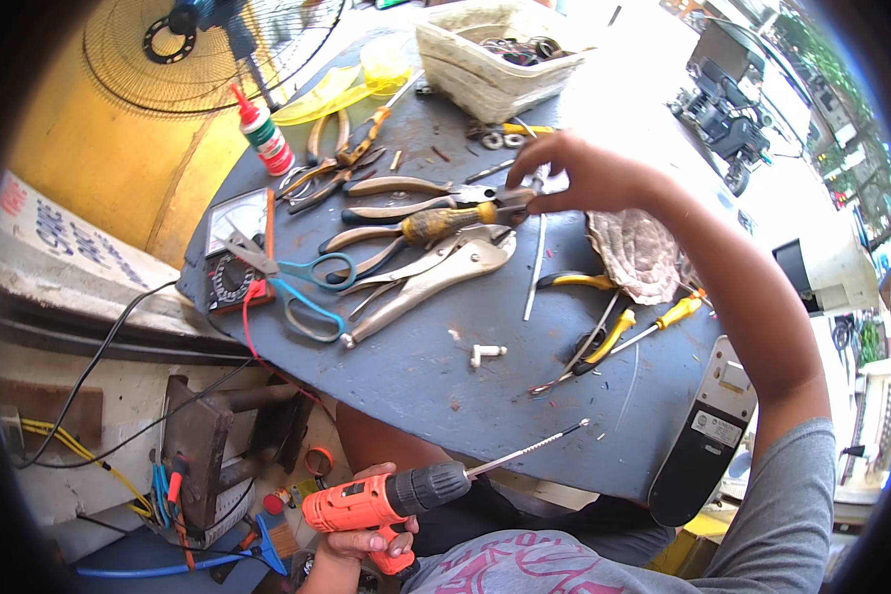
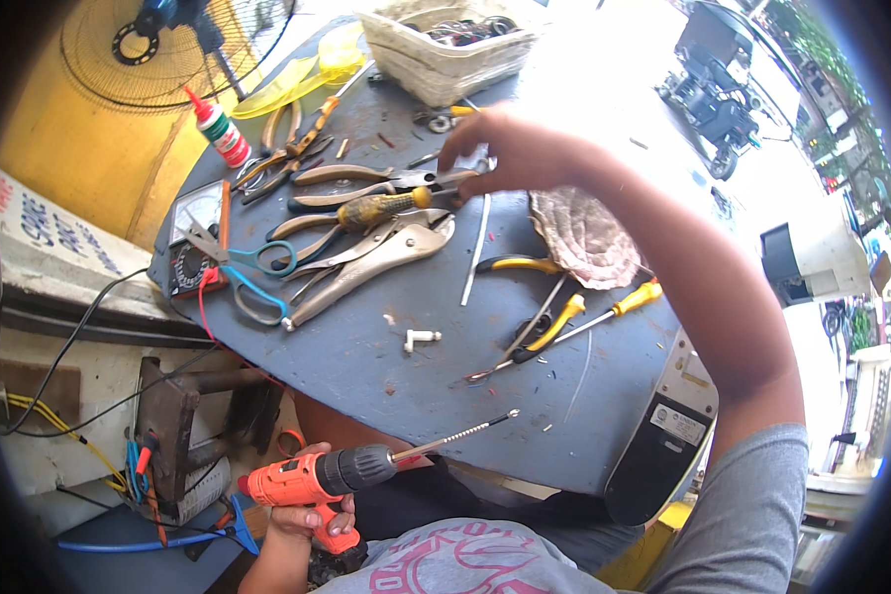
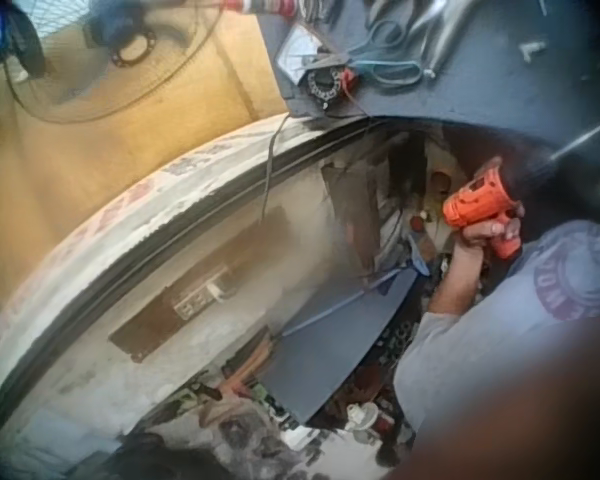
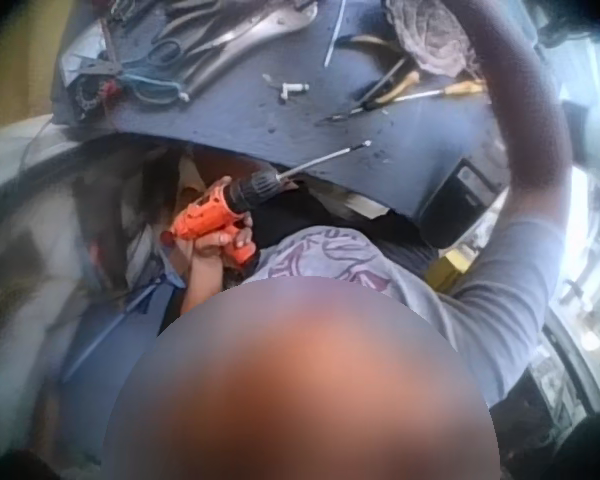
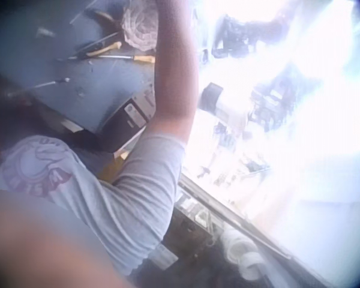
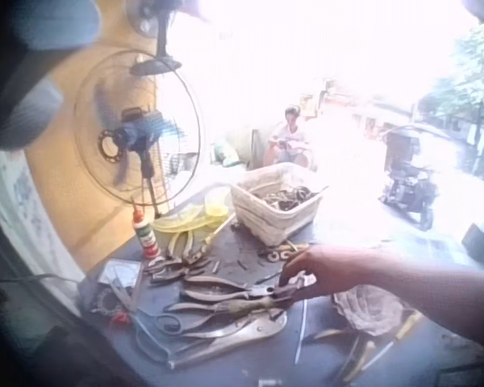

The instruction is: The person disassembles a small white electrical appliance, likely a fan, using a cordless drill and screwdriver. They remove screws, separate the housing, inspect internal wiring and components, and reassemble the unit by securing the casing with screws and applying adhesive to a mounting point.

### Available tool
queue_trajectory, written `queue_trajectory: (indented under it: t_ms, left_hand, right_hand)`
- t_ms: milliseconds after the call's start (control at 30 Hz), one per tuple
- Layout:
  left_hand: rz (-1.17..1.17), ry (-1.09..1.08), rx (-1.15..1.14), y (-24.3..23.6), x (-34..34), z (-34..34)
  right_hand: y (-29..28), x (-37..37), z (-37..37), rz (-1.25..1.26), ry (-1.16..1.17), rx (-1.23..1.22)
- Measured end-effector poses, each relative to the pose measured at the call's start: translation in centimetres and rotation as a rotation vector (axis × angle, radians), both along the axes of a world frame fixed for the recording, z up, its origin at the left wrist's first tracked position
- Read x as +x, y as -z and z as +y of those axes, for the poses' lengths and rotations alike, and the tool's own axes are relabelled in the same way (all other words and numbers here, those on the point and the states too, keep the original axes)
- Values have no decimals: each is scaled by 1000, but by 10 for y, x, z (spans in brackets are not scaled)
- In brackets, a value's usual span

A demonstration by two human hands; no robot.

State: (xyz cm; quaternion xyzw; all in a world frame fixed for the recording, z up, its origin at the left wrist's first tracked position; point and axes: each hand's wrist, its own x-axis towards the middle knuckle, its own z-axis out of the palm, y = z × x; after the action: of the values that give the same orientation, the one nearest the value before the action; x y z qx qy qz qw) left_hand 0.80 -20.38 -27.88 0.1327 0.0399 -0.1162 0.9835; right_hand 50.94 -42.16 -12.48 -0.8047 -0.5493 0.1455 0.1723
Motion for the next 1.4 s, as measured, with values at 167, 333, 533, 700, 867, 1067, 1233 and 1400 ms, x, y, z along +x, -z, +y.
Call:
queue_trajectory:
  t_ms: [167,333,533,700,867,1067,1233,1400]
  left_hand:
    - [20,-4,-17,-4,-1,-3]
    - [54,1,-18,-2,0,-5]
    - [24,46,23,-1,4,-8]
    - [48,15,70,0,5,-11]
    - [82,8,82,-2,1,-11]
    - [97,-14,106,-6,-1,-14]
    - [74,4,108,-4,4,-15]
    - [74,27,77,-2,10,-18]
  right_hand:
    - [-52,24,-49,-139,468,-259]
    - [-38,0,-86,-91,300,-552]
    - [-94,20,-130,-32,562,-269]
    - [-123,63,-128,367,493,279]
    - [-81,63,-86,792,177,452]
    - [-87,27,-25,891,86,512]
    - [-92,34,-52,225,314,61]
    - [-24,33,-112,-218,515,-461]
